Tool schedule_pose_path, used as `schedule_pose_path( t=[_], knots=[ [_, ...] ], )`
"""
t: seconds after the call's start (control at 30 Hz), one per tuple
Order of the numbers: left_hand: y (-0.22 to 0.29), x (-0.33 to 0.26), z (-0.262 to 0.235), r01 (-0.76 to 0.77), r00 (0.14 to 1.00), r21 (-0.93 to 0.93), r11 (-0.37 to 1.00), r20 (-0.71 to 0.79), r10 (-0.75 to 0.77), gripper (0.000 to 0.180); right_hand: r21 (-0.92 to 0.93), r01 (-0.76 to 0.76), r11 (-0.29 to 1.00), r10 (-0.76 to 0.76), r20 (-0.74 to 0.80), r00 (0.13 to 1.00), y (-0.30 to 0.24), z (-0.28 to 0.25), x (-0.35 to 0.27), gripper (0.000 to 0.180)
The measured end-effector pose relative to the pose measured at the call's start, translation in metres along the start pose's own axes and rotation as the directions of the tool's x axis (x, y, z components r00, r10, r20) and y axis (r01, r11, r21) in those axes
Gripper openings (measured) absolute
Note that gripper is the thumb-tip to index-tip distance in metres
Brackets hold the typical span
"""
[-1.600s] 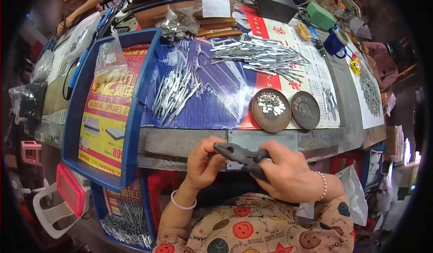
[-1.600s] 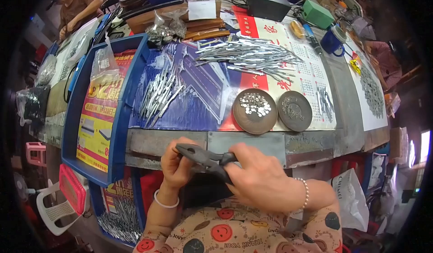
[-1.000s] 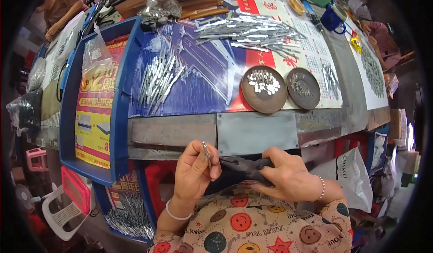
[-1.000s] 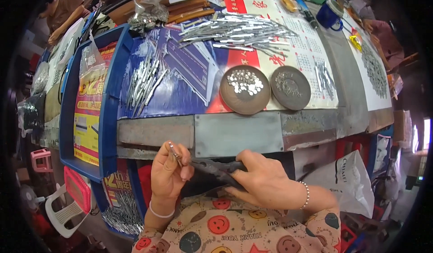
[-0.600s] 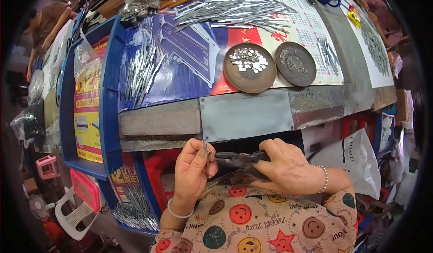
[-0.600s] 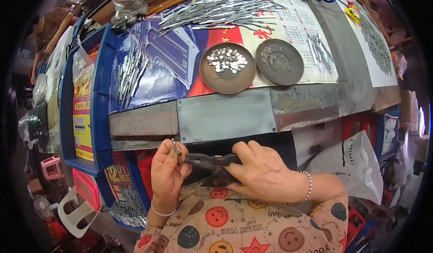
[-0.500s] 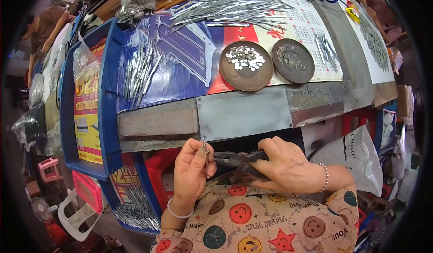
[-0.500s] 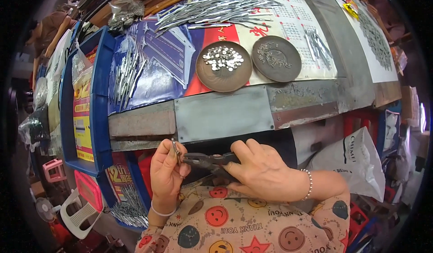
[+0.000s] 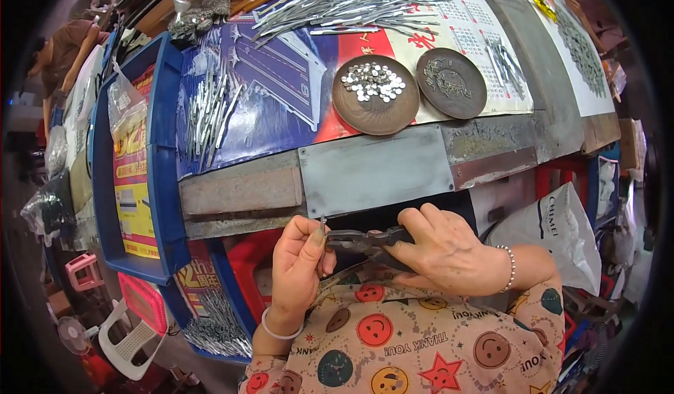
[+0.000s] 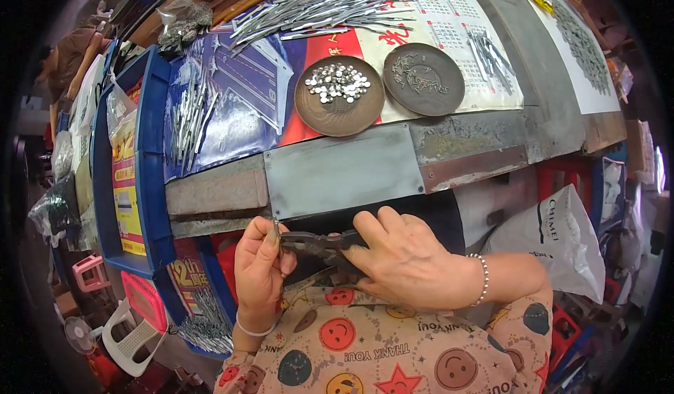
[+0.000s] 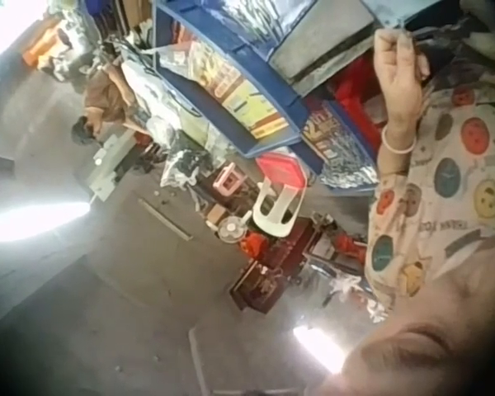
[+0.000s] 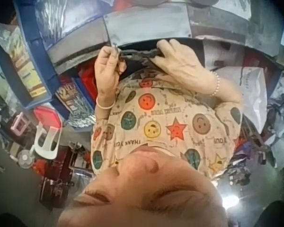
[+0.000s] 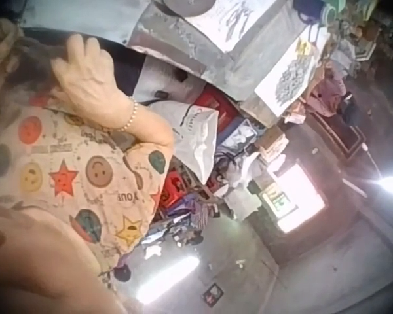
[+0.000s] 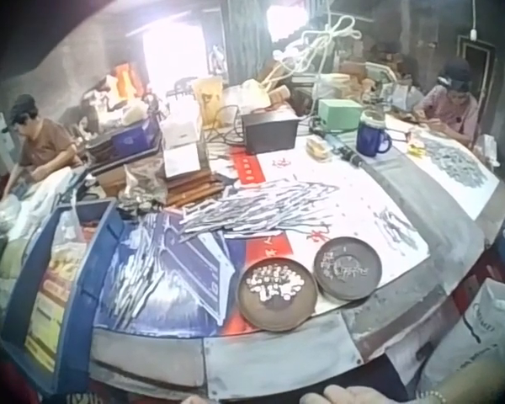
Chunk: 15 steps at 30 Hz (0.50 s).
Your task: Assembling small metal components by crimping or manipulating them with pliers.
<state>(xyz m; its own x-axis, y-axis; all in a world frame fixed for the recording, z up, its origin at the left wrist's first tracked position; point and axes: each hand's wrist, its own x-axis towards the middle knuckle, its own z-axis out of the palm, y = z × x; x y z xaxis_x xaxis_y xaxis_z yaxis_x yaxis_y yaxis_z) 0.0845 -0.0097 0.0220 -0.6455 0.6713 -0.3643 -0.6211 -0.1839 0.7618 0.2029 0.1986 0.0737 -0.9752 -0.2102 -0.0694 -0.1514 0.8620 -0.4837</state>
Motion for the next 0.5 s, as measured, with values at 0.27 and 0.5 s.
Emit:
schedule_pose_path(
  t=[0.27, 0.5],
  knots=[
    [0.0026, 0.0017, 0.0013, 0.009, 1.0, 0.02, 1.0, -0.017, -0.009, 0.008, -0.063, 0.008, 0.998, -0.007, 0.02, 1.0, 0.0014, 0.0037, 0.0013, 0.031],
    [0.0001, 0.0034, 0.0003, -0.002, 0.999, 0.107, 0.994, -0.041, 0.006, 0.009, 0.277, -0.069, 0.958, 0.043, 0.099, 0.994, 0.0026, 0.0062, 0.0022, 0.027]
  ],
)
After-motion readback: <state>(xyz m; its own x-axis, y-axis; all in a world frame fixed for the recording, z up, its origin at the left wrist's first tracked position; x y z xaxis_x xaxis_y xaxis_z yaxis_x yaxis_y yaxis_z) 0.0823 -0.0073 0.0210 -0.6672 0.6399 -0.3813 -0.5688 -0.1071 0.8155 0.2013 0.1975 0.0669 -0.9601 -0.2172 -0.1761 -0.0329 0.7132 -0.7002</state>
